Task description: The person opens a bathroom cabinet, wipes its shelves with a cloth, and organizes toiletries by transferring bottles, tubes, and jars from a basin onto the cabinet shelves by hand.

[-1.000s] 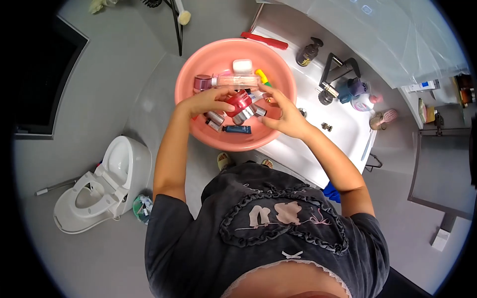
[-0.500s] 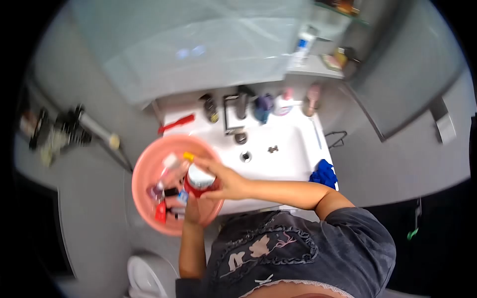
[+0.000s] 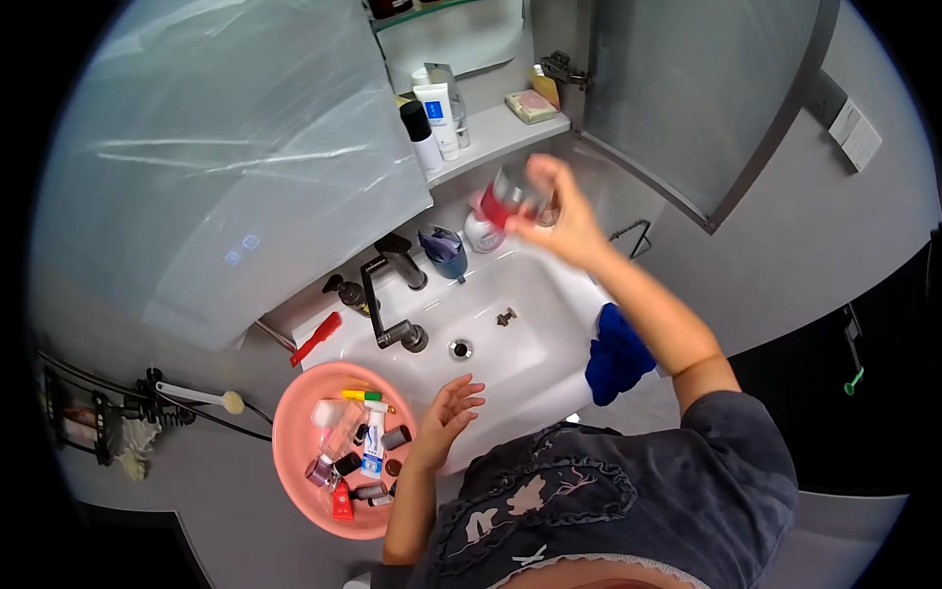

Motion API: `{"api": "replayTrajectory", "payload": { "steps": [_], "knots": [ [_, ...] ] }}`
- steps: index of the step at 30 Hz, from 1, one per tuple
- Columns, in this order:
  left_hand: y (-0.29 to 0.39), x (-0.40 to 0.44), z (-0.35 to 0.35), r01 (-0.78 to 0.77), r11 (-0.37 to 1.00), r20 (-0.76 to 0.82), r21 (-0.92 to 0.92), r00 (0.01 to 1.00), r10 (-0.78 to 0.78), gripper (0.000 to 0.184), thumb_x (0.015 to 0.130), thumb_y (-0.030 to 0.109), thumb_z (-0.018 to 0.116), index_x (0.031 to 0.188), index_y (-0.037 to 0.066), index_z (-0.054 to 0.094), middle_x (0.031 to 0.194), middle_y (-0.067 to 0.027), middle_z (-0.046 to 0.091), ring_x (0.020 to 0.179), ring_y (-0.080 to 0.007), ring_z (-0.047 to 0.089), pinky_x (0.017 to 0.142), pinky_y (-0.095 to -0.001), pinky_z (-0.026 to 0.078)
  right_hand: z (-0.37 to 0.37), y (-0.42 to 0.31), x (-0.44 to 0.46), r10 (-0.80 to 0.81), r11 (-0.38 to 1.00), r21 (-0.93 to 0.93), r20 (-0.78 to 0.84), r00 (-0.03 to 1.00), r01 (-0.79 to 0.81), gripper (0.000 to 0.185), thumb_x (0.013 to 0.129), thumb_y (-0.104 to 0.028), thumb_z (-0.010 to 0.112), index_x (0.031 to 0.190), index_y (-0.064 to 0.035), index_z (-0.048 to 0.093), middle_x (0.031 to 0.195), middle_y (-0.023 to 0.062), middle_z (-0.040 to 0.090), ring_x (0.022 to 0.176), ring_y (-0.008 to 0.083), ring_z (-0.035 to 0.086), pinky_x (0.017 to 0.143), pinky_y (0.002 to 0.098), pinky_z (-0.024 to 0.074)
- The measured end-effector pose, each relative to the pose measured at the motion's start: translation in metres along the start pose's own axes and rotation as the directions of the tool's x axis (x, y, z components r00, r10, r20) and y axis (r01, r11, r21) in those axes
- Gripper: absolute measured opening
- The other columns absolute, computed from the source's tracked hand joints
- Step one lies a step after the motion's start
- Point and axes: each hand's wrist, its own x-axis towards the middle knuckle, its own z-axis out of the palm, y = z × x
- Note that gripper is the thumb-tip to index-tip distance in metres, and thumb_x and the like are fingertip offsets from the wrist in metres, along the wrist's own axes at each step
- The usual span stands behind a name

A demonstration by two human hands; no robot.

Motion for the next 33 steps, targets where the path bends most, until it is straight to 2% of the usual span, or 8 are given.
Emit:
{"api": "replayTrajectory", "payload": {
  "steps": [4,6,12,14,18,20,27,33],
  "knots": [
    [0.001,0.007,0.011,0.016,0.998,-0.036,0.052,0.999,-0.014,0.053,0.086,0.008,0.056,0.135,0.007,0.036,0.126,-0.0110,0.049,0.110,-0.0200,0.050,0.093,-0.0316,0.040,-0.038,0.008,0.090,-0.064,0.973,-0.223,-0.059,0.996,0.050,0.084,0.065,-0.033,0.079,0.127,0.0023,0.034,0.124,0.0259,0.049,0.118,0.0353,0.049,0.097,0.0369,0.0401],
    [0.003,0.006,0.014,0.013,0.998,-0.072,0.067,0.997,-0.008,0.053,0.086,0.009,0.056,0.135,0.007,0.036,0.126,-0.0110,0.049,0.110,-0.0201,0.050,0.093,-0.0318,0.040,-0.037,0.010,0.120,-0.081,0.889,-0.453,-0.023,0.996,0.062,0.086,0.063,-0.036,0.077,0.126,0.0049,0.036,0.119,0.0268,0.053,0.112,0.0355,0.053,0.093,0.0369,0.0429],
    [-0.006,-0.012,0.010,-0.018,0.998,-0.241,0.067,0.970,0.034,0.053,0.088,0.018,0.057,0.135,0.006,0.035,0.127,-0.0116,0.049,0.109,-0.0197,0.051,0.090,-0.0308,0.041,-0.019,0.038,0.164,0.024,0.809,-0.588,0.075,0.997,0.024,0.089,0.060,-0.038,0.075,0.128,0.0051,0.036,0.108,0.0276,0.058,0.103,0.0369,0.057,0.088,0.0383,0.0452],
    [-0.007,-0.020,0.009,-0.027,0.997,-0.293,0.069,0.955,0.046,0.056,0.088,0.023,0.058,0.136,0.005,0.035,0.127,-0.0122,0.049,0.108,-0.0193,0.051,0.088,-0.0297,0.041,-0.018,0.046,0.169,0.028,0.820,-0.571,0.098,0.995,0.033,0.090,0.061,-0.036,0.076,0.129,0.0051,0.035,0.107,0.0283,0.058,0.101,0.0375,0.058,0.088,0.0382,0.0453],
    [-0.009,-0.033,0.010,-0.028,0.998,-0.381,0.051,0.923,0.045,0.051,0.088,0.016,0.057,0.134,0.007,0.037,0.125,-0.0102,0.051,0.108,-0.0200,0.051,0.088,-0.0303,0.041,-0.014,0.055,0.174,0.041,0.805,-0.590,0.155,0.987,0.059,0.087,0.062,-0.028,0.077,0.131,0.0045,0.034,0.113,0.0290,0.055,0.106,0.0370,0.055,0.091,0.0385,0.0441],
    [-0.010,-0.036,0.011,-0.029,0.998,-0.405,0.055,0.913,0.049,0.051,0.088,0.016,0.057,0.134,0.007,0.037,0.125,-0.0100,0.052,0.108,-0.0200,0.052,0.087,-0.0302,0.041,-0.012,0.068,0.178,-0.067,0.802,-0.583,0.126,0.990,0.128,0.084,0.064,-0.027,0.076,0.131,0.0017,0.034,0.121,0.0272,0.050,0.112,0.0361,0.051,0.094,0.0377,0.0411],
    [-0.009,-0.050,0.013,-0.069,0.997,-0.460,0.041,0.884,0.080,0.054,0.085,0.009,0.059,0.133,0.003,0.037,0.124,-0.0117,0.052,0.108,-0.0206,0.052,0.094,-0.0321,0.039,-0.011,0.064,0.181,-0.038,0.821,-0.561,0.131,0.991,0.106,0.085,0.062,-0.021,0.078,0.132,0.0008,0.035,0.122,0.0270,0.049,0.114,0.0371,0.049,0.096,0.0382,0.0407],
    [-0.020,-0.096,-0.016,-0.131,0.983,-0.574,0.127,0.798,0.181,0.051,0.085,0.009,0.059,0.131,0.001,0.039,0.120,-0.0074,0.053,0.107,-0.0149,0.052,0.094,-0.0288,0.040,-0.011,0.064,0.174,-0.048,0.848,-0.525,0.068,0.997,0.077,0.080,0.064,-0.026,0.079,0.129,0.0010,0.040,0.121,0.0220,0.053,0.111,0.0315,0.053,0.095,0.0390,0.0418]
  ]
}}
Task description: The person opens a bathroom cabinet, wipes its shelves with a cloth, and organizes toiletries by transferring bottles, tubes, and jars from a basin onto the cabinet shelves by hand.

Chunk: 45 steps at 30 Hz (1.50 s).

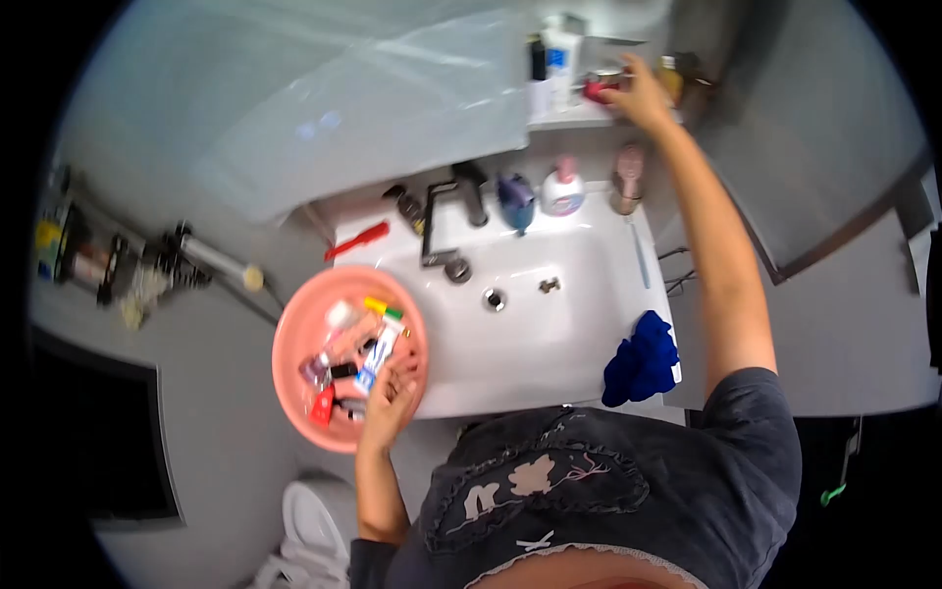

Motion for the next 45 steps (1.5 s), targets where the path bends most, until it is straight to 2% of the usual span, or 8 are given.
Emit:
{"api": "replayTrajectory", "payload": {
  "steps": [5,10,20,24,31,38,43,45],
  "knots": [
    [0.012,-0.032,-0.100,0.023,0.935,-0.409,0.355,0.903,0.133,0.023,0.087,0.020,0.059,0.107,0.008,0.055,0.087,0.0022,0.048,0.077,-0.0064,0.045,0.062,-0.0212,0.038,-0.007,0.024,-0.002,-0.122,0.992,-0.039,-0.090,0.988,0.119,0.068,0.075,-0.030,0.072,0.129,-0.0008,0.044,0.126,0.0188,0.051,0.112,0.0275,0.052,0.094,0.0355,0.0415],
    [-0.009,-0.058,-0.206,0.153,0.852,-0.653,0.501,0.713,0.256,0.041,0.084,0.011,0.059,0.123,0.005,0.050,0.110,-0.0134,0.060,0.097,-0.0207,0.059,0.083,-0.0310,0.048,0.017,-0.019,-0.112,-0.153,0.907,0.363,-0.186,0.970,0.213,0.046,0.084,-0.007,0.061,0.127,0.0013,0.045,0.126,0.0135,0.050,0.112,0.0211,0.051,0.095,0.0311,0.0397],
    [-0.093,0.009,-0.204,0.197,0.138,-0.163,0.971,0.960,-0.226,0.027,0.076,0.011,0.058,0.102,0.009,0.064,0.100,-0.0101,0.064,0.096,-0.0276,0.059,0.081,-0.0378,0.048,0.109,-0.186,-0.316,-0.125,0.772,0.617,0.381,0.916,-0.151,0.038,0.082,0.005,0.050,0.119,-0.0031,0.051,0.126,0.0104,0.048,0.116,0.0186,0.047,0.092,0.0292,0.0416],
    [-0.143,0.021,-0.217,-0.134,-0.312,0.137,0.941,0.991,-0.013,0.012,0.076,0.013,0.056,0.081,0.011,0.068,0.084,-0.0055,0.066,0.086,-0.0212,0.062,0.070,-0.0360,0.049,0.117,-0.217,-0.325,-0.168,0.773,0.613,0.448,0.878,-0.165,0.035,0.082,0.006,0.050,0.115,-0.0032,0.054,0.124,0.0121,0.048,0.114,0.0202,0.049,0.090,0.0306,0.0438],
    [-0.090,0.031,-0.199,-0.222,-0.128,0.170,0.967,0.929,-0.329,0.026,0.067,0.020,0.071,0.091,0.015,0.064,0.085,-0.0074,0.066,0.084,-0.0269,0.062,0.075,-0.0381,0.045,0.129,-0.240,-0.329,-0.286,0.801,0.595,0.481,0.828,-0.069,0.036,0.076,0.007,0.053,0.110,-0.0040,0.058,0.115,0.0118,0.056,0.109,0.0236,0.053,0.084,0.0313,0.0453],
    [-0.011,0.015,-0.145,-0.062,0.429,0.122,0.901,0.986,-0.114,0.034,0.075,0.028,0.068,0.103,0.009,0.063,0.087,-0.0171,0.065,0.079,-0.0338,0.062,0.069,-0.0426,0.047,0.162,-0.290,-0.332,-0.589,0.710,0.678,0.423,0.689,0.190,0.039,0.074,0.001,0.060,0.112,-0.0037,0.054,0.100,0.0154,0.061,0.093,0.0305,0.058,0.080,0.0346,0.0459],
    [0.053,0.004,-0.091,-0.069,0.487,0.189,0.871,0.961,-0.203,0.044,0.075,0.028,0.069,0.111,0.007,0.054,0.094,-0.0162,0.065,0.084,-0.0340,0.063,0.073,-0.0426,0.048,0.152,-0.284,-0.336,-0.565,0.817,0.559,0.728,0.388,0.142,0.066,0.072,-0.002,0.057,0.134,-0.0037,0.035,0.102,0.0228,0.058,0.097,0.0386,0.055,0.084,0.0433,0.0440],
    [0.031,0.013,-0.093,-0.093,0.511,0.232,0.854,0.949,-0.215,0.049,0.074,0.021,0.074,0.108,0.001,0.046,0.091,-0.0143,0.064,0.085,-0.0241,0.064,0.072,-0.0362,0.049,0.173,-0.257,-0.350,-0.649,0.731,0.656,0.583,0.490,0.188,0.065,0.078,-0.006,0.057,0.137,-0.0046,0.030,0.105,0.0216,0.055,0.097,0.0372,0.054,0.085,0.0436,0.0434]
  ]
}}
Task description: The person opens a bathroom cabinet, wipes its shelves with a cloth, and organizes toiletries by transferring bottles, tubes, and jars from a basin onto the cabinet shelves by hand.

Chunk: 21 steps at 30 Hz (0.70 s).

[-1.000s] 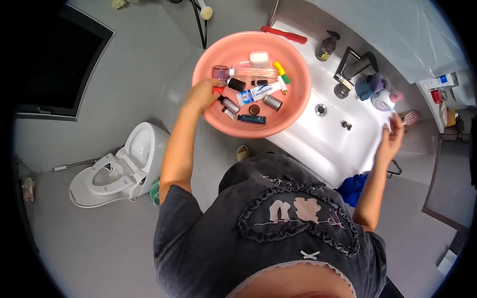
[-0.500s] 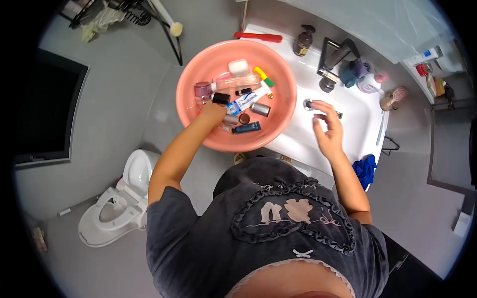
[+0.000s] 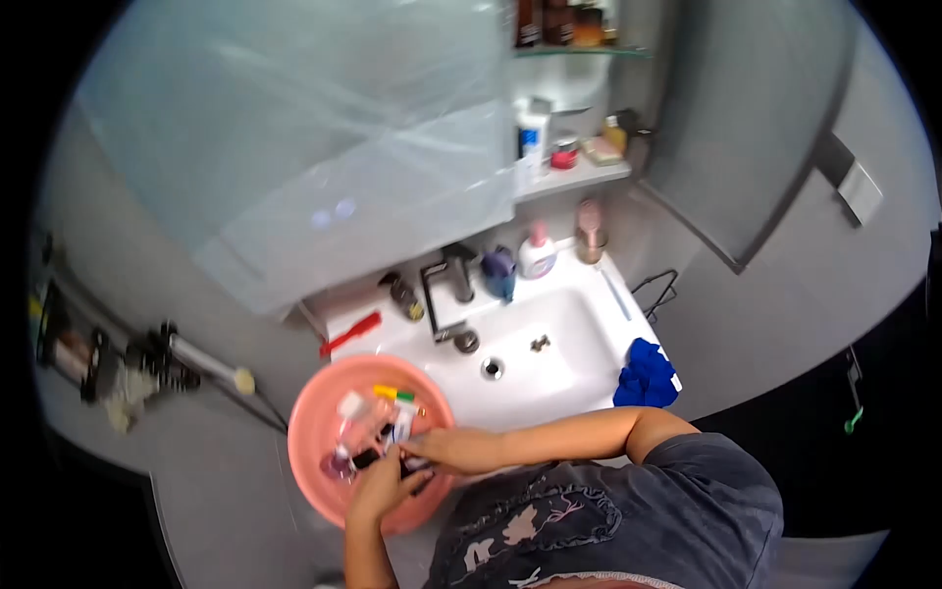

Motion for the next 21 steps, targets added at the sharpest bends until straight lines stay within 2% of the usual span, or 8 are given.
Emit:
{"api": "replayTrajectory", "payload": {
  "steps": [2,4,7,9,10,12,17,21],
  "knots": [
    [0.029,0.002,-0.011,-0.100,0.992,-0.001,-0.075,0.995,0.100,0.056,0.073,0.029,0.073,0.115,0.002,0.046,0.096,-0.0184,0.063,0.088,-0.0331,0.062,0.075,-0.0399,0.048,-0.034,-0.020,-0.013,0.084,0.993,-0.093,0.118,0.989,-0.073,0.066,0.083,-0.012,0.057,0.141,-0.0063,0.025,0.109,0.0200,0.054,0.100,0.0364,0.053,0.084,0.0446,0.0433],
    [0.049,0.010,-0.016,-0.049,0.987,0.019,-0.156,0.998,0.053,0.062,0.072,0.026,0.075,0.120,0.003,0.043,0.097,-0.0182,0.062,0.089,-0.0318,0.062,0.075,-0.0395,0.048,-0.043,-0.021,-0.029,0.083,0.994,-0.071,0.010,0.996,-0.083,0.065,0.085,-0.016,0.058,0.140,-0.0074,0.026,0.113,0.0193,0.052,0.105,0.0366,0.051,0.086,0.0432,0.0431],
    [0.079,0.015,-0.019,-0.204,0.975,-0.128,-0.086,0.973,0.193,0.060,0.076,0.023,0.072,0.123,0.003,0.041,0.098,-0.0161,0.061,0.083,-0.0258,0.062,0.072,-0.0346,0.049,-0.058,-0.011,-0.047,0.155,0.988,0.033,-0.019,0.988,-0.154,0.057,0.087,-0.014,0.056,0.137,-0.0043,0.031,0.116,0.0194,0.051,0.107,0.0349,0.051,0.090,0.0390,0.0426],
    [0.088,0.023,-0.019,-0.296,0.813,-0.284,-0.502,0.944,0.168,0.058,0.079,0.017,0.068,0.128,0.003,0.039,0.099,-0.0129,0.061,0.079,-0.0162,0.059,0.069,-0.0272,0.048,-0.080,-0.014,-0.069,0.302,0.936,0.229,-0.130,0.945,-0.268,0.050,0.089,-0.013,0.054,0.134,-0.0016,0.035,0.119,0.0162,0.052,0.109,0.0271,0.052,0.093,0.0353,0.0411],
    [0.093,0.025,-0.019,-0.302,0.813,-0.283,-0.498,0.943,0.176,0.058,0.079,0.017,0.068,0.128,0.003,0.039,0.099,-0.0129,0.061,0.079,-0.0162,0.059,0.069,-0.0272,0.048,-0.091,-0.002,-0.079,0.338,0.902,0.342,-0.178,0.924,-0.264,0.049,0.091,-0.016,0.055,0.133,-0.0010,0.035,0.120,0.0121,0.051,0.108,0.0180,0.051,0.095,0.0337,0.0397],
    [0.101,0.027,-0.020,-0.415,0.730,-0.467,-0.544,0.872,0.147,0.053,0.082,0.011,0.062,0.129,0.003,0.039,0.100,-0.0101,0.061,0.076,-0.0094,0.056,0.068,-0.0221,0.047,-0.137,0.005,-0.097,0.366,0.865,0.485,-0.438,0.821,-0.127,0.052,0.089,-0.020,0.059,0.131,-0.0020,0.036,0.115,0.0074,0.051,0.104,0.0131,0.049,0.092,0.0334,0.0402],
    [0.094,0.037,-0.007,-0.356,0.781,-0.409,-0.513,0.901,0.143,0.044,0.083,0.008,0.060,0.124,0.002,0.045,0.099,-0.0083,0.061,0.077,-0.0086,0.055,0.066,-0.0218,0.045,-0.351,-0.071,-0.119,0.145,0.989,0.133,-0.891,0.430,-0.058,0.044,0.085,-0.018,0.065,0.121,-0.0023,0.045,0.095,0.0027,0.055,0.087,0.0094,0.053,0.077,0.0250,0.0443],
    [0.105,0.032,-0.004,-0.345,0.815,-0.425,-0.466,0.895,0.135,0.040,0.083,0.007,0.060,0.121,0.002,0.049,0.098,-0.0071,0.061,0.076,-0.0088,0.054,0.065,-0.0215,0.044,-0.479,-0.070,-0.106,-0.103,0.988,-0.138,-0.925,0.365,-0.071,0.043,0.084,-0.014,0.065,0.118,0.0024,0.046,0.099,0.0067,0.060,0.090,0.0117,0.057,0.079,0.0256,0.0462]
  ]
}}
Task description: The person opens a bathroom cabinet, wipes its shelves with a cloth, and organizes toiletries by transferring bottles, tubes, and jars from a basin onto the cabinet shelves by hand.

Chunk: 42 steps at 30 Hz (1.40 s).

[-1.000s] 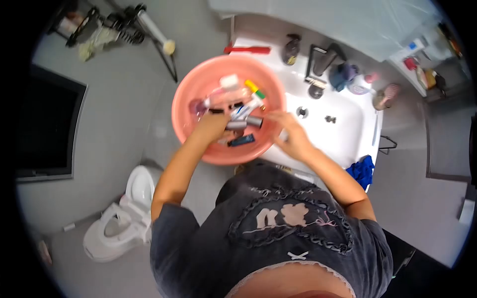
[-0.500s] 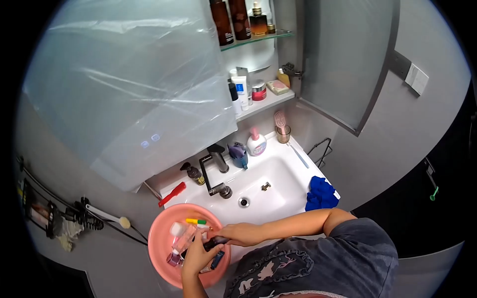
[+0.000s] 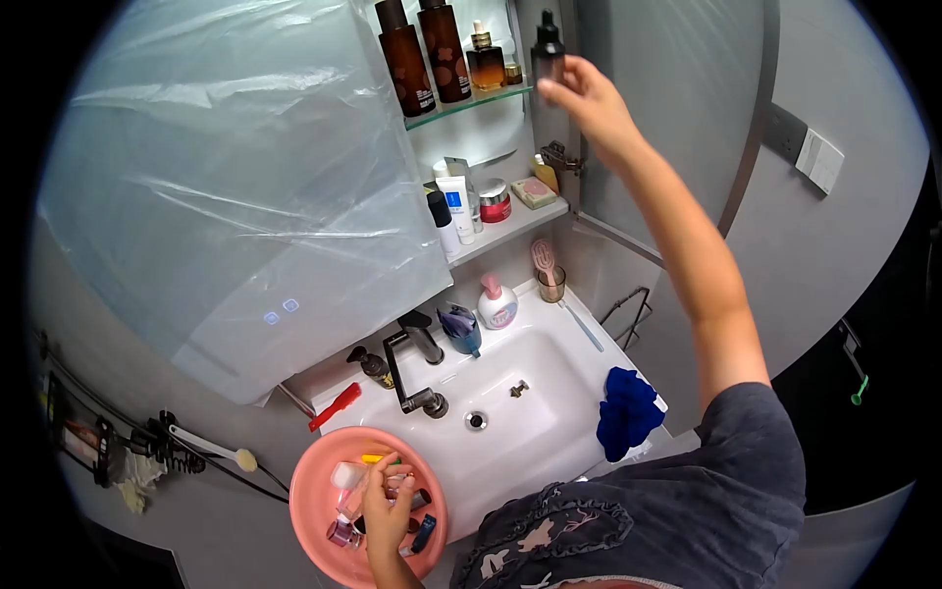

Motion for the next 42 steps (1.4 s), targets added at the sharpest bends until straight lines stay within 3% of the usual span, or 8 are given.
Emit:
{"api": "replayTrajectory", "payload": {
  "steps": [8,15,20,22,29,35,40,42],
  "knots": [
    [-0.013,-0.015,-0.007,-0.006,0.999,-0.146,0.033,0.989,0.010,0.038,0.084,0.007,0.060,0.120,0.002,0.050,0.098,-0.0070,0.061,0.076,-0.0092,0.055,0.064,-0.0224,0.043,-0.003,0.046,0.081,0.151,0.868,-0.478,-0.001,0.989,-0.133,0.046,0.077,-0.022,0.071,0.110,0.0051,0.054,0.098,0.0118,0.062,0.089,0.0177,0.060,0.080,0.0297,0.0471],
    [-0.016,-0.023,-0.014,-0.016,1.000,-0.164,0.000,0.986,0.016,0.035,0.085,0.009,0.061,0.118,0.001,0.050,0.107,-0.0095,0.059,0.082,-0.0119,0.059,0.068,-0.0233,0.046,-0.005,0.058,0.096,0.154,0.867,-0.485,0.047,0.987,-0.112,0.049,0.076,-0.020,0.072,0.113,0.0073,0.054,0.102,0.0134,0.062,0.091,0.0200,0.060,0.081,0.0302,0.0472],
    [-0.022,-0.022,-0.015,-0.035,0.999,-0.173,0.015,0.984,0.038,0.034,0.085,0.009,0.061,0.117,0.002,0.051,0.108,-0.0101,0.058,0.082,-0.0129,0.059,0.069,-0.0244,0.047,-0.009,0.068,0.102,0.149,0.895,-0.426,0.018,0.989,-0.127,0.047,0.075,-0.013,0.072,0.115,0.0046,0.054,0.096,0.0094,0.060,0.086,0.0172,0.059,0.077,0.0290,0.0478],
    [-0.022,-0.023,-0.017,0.036,0.998,-0.147,0.044,0.989,-0.029,0.034,0.084,0.007,0.060,0.116,0.002,0.051,0.107,-0.0102,0.059,0.081,-0.0130,0.059,0.069,-0.0246,0.047,-0.008,0.066,0.102,0.161,0.891,-0.432,0.020,0.987,-0.137,0.046,0.075,-0.013,0.073,0.114,0.0043,0.055,0.095,0.0091,0.060,0.085,0.0169,0.059,0.076,0.0287,0.0479],
    [-0.026,-0.017,-0.015,-0.033,0.999,-0.169,0.029,0.985,0.038,0.034,0.082,0.004,0.060,0.115,0.002,0.052,0.099,-0.0088,0.062,0.078,-0.0127,0.059,0.065,-0.0233,0.046,-0.007,0.062,0.103,0.196,0.904,-0.393,0.029,0.980,-0.169,0.043,0.074,-0.011,0.073,0.111,0.0035,0.056,0.092,0.0082,0.061,0.082,0.0157,0.060,0.075,0.0275,0.0486],
    [-0.014,-0.012,-0.013,0.032,0.999,-0.132,0.035,0.991,-0.027,0.035,0.082,0.004,0.061,0.116,0.002,0.052,0.096,-0.0072,0.062,0.073,-0.0095,0.057,0.061,-0.0214,0.043,-0.001,0.071,0.108,0.173,0.909,-0.392,0.049,0.984,-0.140,0.045,0.074,-0.010,0.072,0.113,0.0039,0.054,0.093,0.0087,0.062,0.085,0.0169,0.060,0.076,0.0283,0.0490],
    [-0.012,-0.012,-0.013,0.038,0.999,-0.138,0.023,0.990,-0.034,0.036,0.082,0.004,0.062,0.116,0.002,0.052,0.093,-0.0067,0.062,0.071,-0.0090,0.056,0.059,-0.0207,0.042,-0.001,0.069,0.105,0.177,0.890,-0.431,0.018,0.984,-0.152,0.061,0.071,-0.011,0.075,0.123,0.0029,0.047,0.098,0.0105,0.061,0.088,0.0190,0.061,0.079,0.0295,0.0483],
    [-0.017,-0.013,-0.016,0.023,0.999,-0.133,0.044,0.991,-0.016,0.036,0.082,0.004,0.062,0.116,0.001,0.052,0.095,-0.0071,0.062,0.072,-0.0092,0.056,0.060,-0.0209,0.043,0.003,0.068,0.101,0.042,0.827,-0.557,-0.069,0.997,-0.073,0.070,0.068,-0.011,0.077,0.128,0.0016,0.043,0.100,0.0122,0.061,0.090,0.0220,0.061,0.081,0.0311,0.0482]
  ]
}}
